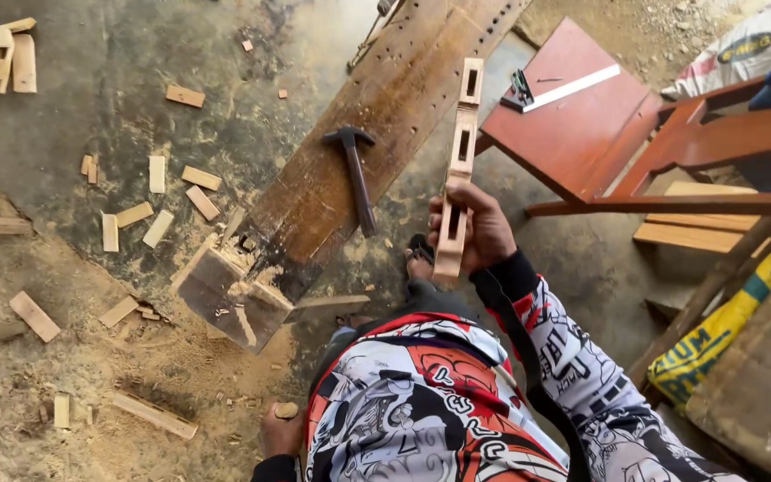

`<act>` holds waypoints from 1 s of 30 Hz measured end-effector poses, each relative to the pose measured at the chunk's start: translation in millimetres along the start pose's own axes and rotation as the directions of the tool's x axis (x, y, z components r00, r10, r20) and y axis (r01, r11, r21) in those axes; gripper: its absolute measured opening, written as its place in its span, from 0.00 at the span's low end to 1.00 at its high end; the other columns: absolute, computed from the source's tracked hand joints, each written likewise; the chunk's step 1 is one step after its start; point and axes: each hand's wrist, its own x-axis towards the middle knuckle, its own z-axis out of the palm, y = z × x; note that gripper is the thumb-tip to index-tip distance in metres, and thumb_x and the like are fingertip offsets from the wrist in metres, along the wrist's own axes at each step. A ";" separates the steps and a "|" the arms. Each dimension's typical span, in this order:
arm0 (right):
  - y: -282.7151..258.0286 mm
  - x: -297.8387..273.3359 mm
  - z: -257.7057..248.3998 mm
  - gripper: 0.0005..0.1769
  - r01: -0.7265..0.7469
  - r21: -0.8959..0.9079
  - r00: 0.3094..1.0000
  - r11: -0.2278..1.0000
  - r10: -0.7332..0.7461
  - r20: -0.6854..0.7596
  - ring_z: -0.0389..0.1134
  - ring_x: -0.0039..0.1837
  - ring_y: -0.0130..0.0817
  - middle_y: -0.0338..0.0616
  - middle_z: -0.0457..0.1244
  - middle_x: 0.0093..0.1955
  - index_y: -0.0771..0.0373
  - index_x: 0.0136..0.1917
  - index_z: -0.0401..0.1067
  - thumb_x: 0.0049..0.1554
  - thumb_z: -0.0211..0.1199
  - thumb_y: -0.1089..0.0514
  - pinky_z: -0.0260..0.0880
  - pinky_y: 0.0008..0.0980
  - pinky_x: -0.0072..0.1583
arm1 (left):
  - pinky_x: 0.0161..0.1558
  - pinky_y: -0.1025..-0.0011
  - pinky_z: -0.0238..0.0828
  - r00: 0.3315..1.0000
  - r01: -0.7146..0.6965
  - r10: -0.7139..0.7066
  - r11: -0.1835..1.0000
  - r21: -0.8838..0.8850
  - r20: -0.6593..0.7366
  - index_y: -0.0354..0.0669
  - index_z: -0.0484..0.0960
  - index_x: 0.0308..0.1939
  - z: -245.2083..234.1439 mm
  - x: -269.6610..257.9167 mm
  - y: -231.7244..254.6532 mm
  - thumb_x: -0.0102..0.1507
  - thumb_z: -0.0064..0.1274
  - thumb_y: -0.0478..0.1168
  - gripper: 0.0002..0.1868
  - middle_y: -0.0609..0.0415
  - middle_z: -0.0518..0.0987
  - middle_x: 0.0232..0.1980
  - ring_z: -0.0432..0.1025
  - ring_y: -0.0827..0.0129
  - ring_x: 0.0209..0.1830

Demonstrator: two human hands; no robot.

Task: Using a hammer and chisel to carve out mortise slots in a piece of wood.

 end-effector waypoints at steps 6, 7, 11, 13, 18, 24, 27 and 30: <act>42.2 -1.0 16.8 0.12 0.142 0.102 0.989 0.985 -0.139 -0.043 0.71 0.38 0.39 0.44 0.66 0.35 0.58 0.47 0.70 0.58 0.69 0.51 0.74 0.42 0.41 | 0.42 0.53 0.75 0.998 -0.009 0.008 1.000 0.015 0.063 0.39 0.84 0.36 19.4 16.4 -78.7 0.56 0.61 0.48 0.15 0.38 0.84 0.35 0.80 0.45 0.39; 51.8 -1.6 17.6 0.15 0.161 0.114 0.985 0.980 -0.153 -0.076 0.71 0.37 0.40 0.45 0.66 0.34 0.60 0.46 0.69 0.58 0.69 0.49 0.74 0.43 0.40 | 0.41 0.54 0.76 0.996 -0.047 0.051 0.997 -0.054 0.075 0.37 0.83 0.33 26.2 19.4 -102.0 0.56 0.59 0.47 0.15 0.38 0.84 0.34 0.82 0.46 0.36; 83.1 -4.1 18.9 0.20 0.199 0.120 0.980 0.973 -0.194 -0.054 0.69 0.38 0.42 0.48 0.65 0.36 0.59 0.49 0.71 0.59 0.71 0.43 0.74 0.44 0.43 | 0.41 0.53 0.75 0.991 0.020 -0.035 0.993 0.120 0.126 0.41 0.82 0.38 17.4 15.7 -120.2 0.55 0.64 0.51 0.18 0.39 0.84 0.37 0.79 0.44 0.41; 97.1 -7.0 22.5 0.23 0.254 0.154 0.966 0.955 -0.243 -0.088 0.69 0.39 0.41 0.43 0.65 0.39 0.56 0.50 0.71 0.55 0.71 0.38 0.74 0.45 0.43 | 0.41 0.54 0.77 0.981 0.072 -0.080 0.996 0.055 0.177 0.40 0.85 0.35 15.3 13.0 -129.9 0.56 0.62 0.50 0.16 0.40 0.86 0.36 0.82 0.46 0.38; 105.9 -13.9 20.1 0.29 0.124 0.334 0.986 0.934 -0.080 -0.143 0.69 0.39 0.42 0.47 0.64 0.38 0.58 0.48 0.70 0.51 0.71 0.33 0.74 0.42 0.43 | 0.41 0.55 0.77 0.978 0.043 -0.048 0.999 0.028 0.205 0.38 0.85 0.34 9.5 14.9 -133.9 0.55 0.64 0.48 0.16 0.40 0.86 0.35 0.82 0.47 0.38; 117.6 -47.9 46.2 0.20 0.286 0.206 0.956 0.936 -0.265 -0.125 0.68 0.42 0.40 0.48 0.65 0.38 0.61 0.51 0.67 0.58 0.71 0.47 0.73 0.39 0.46 | 0.42 0.58 0.77 0.983 -0.095 0.109 0.991 -0.098 0.148 0.38 0.84 0.34 24.1 37.1 -143.6 0.53 0.63 0.43 0.12 0.40 0.86 0.36 0.82 0.50 0.38; 118.5 -69.2 68.8 0.20 0.415 0.160 0.910 0.896 -0.408 -0.076 0.69 0.46 0.39 0.47 0.65 0.42 0.66 0.53 0.65 0.61 0.70 0.51 0.74 0.41 0.49 | 0.42 0.57 0.77 0.979 -0.151 0.155 0.988 -0.043 0.135 0.38 0.82 0.36 11.9 45.3 -130.7 0.52 0.64 0.41 0.13 0.41 0.85 0.36 0.81 0.49 0.38; 114.7 -89.1 96.8 0.20 0.571 0.048 0.820 0.819 -0.568 -0.066 0.70 0.47 0.37 0.45 0.66 0.45 0.64 0.55 0.64 0.60 0.70 0.52 0.74 0.42 0.50 | 0.42 0.57 0.77 0.973 -0.137 0.137 0.990 -0.012 0.187 0.38 0.83 0.36 -17.1 43.6 -92.0 0.49 0.67 0.42 0.15 0.42 0.85 0.35 0.81 0.51 0.37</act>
